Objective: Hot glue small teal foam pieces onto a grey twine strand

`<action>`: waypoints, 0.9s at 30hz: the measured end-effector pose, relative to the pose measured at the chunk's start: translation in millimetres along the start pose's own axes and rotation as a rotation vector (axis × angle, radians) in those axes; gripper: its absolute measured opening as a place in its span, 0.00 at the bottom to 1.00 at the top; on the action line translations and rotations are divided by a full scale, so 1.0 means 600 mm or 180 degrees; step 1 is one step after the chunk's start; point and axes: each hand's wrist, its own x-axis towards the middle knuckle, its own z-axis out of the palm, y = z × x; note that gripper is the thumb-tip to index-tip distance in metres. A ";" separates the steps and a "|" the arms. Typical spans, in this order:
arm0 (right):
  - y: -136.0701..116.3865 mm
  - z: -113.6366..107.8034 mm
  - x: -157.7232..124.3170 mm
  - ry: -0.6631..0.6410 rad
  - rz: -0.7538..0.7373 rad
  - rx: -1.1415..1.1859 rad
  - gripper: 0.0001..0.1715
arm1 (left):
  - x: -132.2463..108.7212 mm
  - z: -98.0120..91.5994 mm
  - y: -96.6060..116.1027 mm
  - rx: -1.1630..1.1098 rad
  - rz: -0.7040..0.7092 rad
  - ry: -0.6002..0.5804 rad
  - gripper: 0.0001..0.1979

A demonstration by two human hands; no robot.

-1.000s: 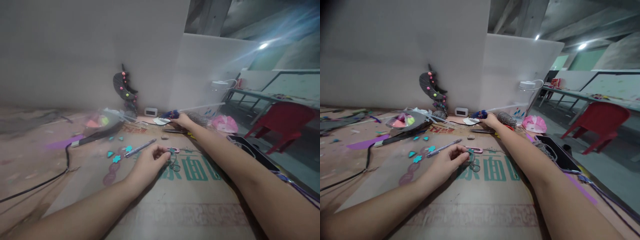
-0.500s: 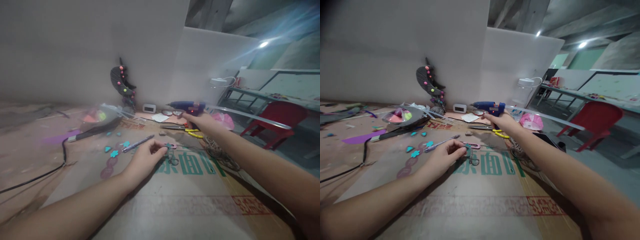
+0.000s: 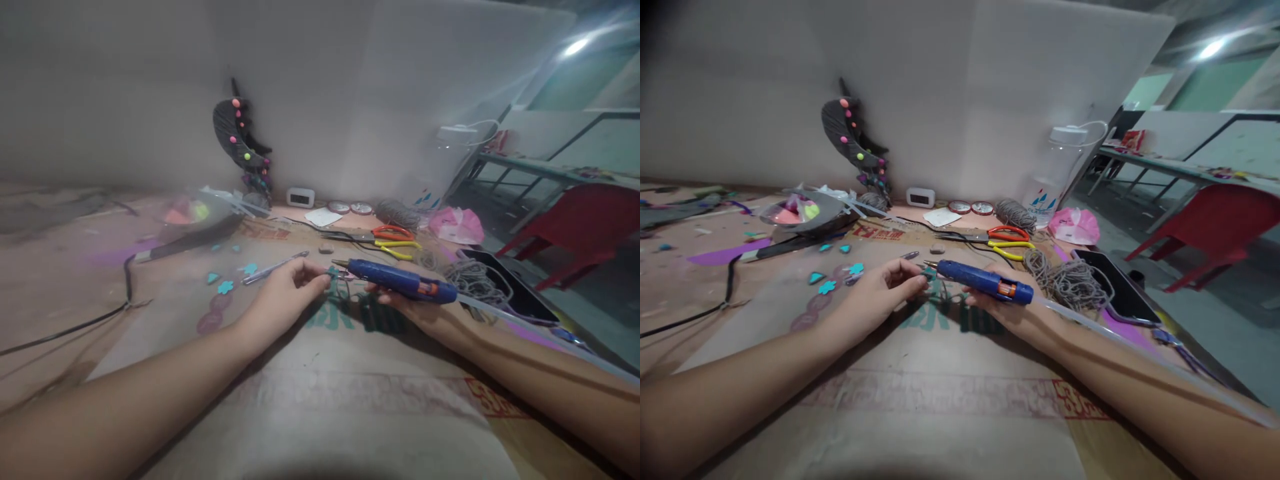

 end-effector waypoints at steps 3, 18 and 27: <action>0.010 0.004 0.002 0.0088 0.0019 -0.0214 0.14 | 0.000 -0.001 0.001 -0.0047 -0.0080 0.0015 0.09; 0.013 0.005 0.004 0.0181 -0.0108 -0.0553 0.14 | 0.000 -0.002 -0.004 -0.0295 -0.0093 0.0004 0.10; 0.011 0.001 0.000 0.0374 -0.0164 -0.0670 0.13 | -0.001 0.001 0.008 -0.0492 -0.0267 0.0048 0.08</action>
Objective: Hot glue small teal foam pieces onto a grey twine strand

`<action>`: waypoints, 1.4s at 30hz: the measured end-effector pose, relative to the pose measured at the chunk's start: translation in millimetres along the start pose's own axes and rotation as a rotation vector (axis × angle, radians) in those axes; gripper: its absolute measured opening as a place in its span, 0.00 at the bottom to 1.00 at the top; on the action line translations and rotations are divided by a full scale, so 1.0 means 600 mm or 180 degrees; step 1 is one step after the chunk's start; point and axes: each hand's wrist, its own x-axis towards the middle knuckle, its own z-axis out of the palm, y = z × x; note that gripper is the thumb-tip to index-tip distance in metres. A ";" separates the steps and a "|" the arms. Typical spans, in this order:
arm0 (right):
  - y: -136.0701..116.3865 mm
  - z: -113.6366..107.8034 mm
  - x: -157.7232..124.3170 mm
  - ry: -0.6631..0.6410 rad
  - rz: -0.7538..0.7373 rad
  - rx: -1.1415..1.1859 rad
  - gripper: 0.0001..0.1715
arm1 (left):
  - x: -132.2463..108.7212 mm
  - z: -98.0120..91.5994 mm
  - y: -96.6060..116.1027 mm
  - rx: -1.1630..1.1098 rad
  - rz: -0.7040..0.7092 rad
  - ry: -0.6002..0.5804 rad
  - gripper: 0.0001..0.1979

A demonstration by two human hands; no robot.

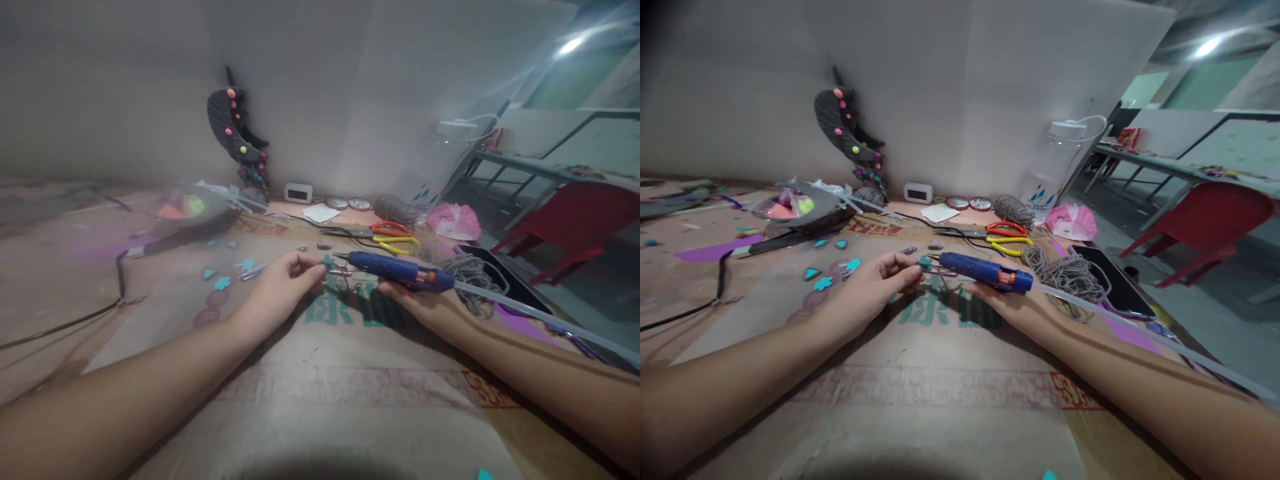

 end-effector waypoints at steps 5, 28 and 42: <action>-0.007 -0.002 -0.001 -0.0338 0.0201 -0.0047 0.15 | 0.002 0.000 0.003 -0.0213 -0.0047 0.0047 0.06; -0.003 0.005 0.002 -0.0303 0.0300 -0.0097 0.14 | 0.002 -0.003 -0.002 -0.0049 -0.0011 -0.0063 0.09; -0.001 0.005 0.004 -0.0294 0.0194 -0.0114 0.16 | 0.002 -0.002 -0.002 -0.0088 -0.0005 -0.0026 0.10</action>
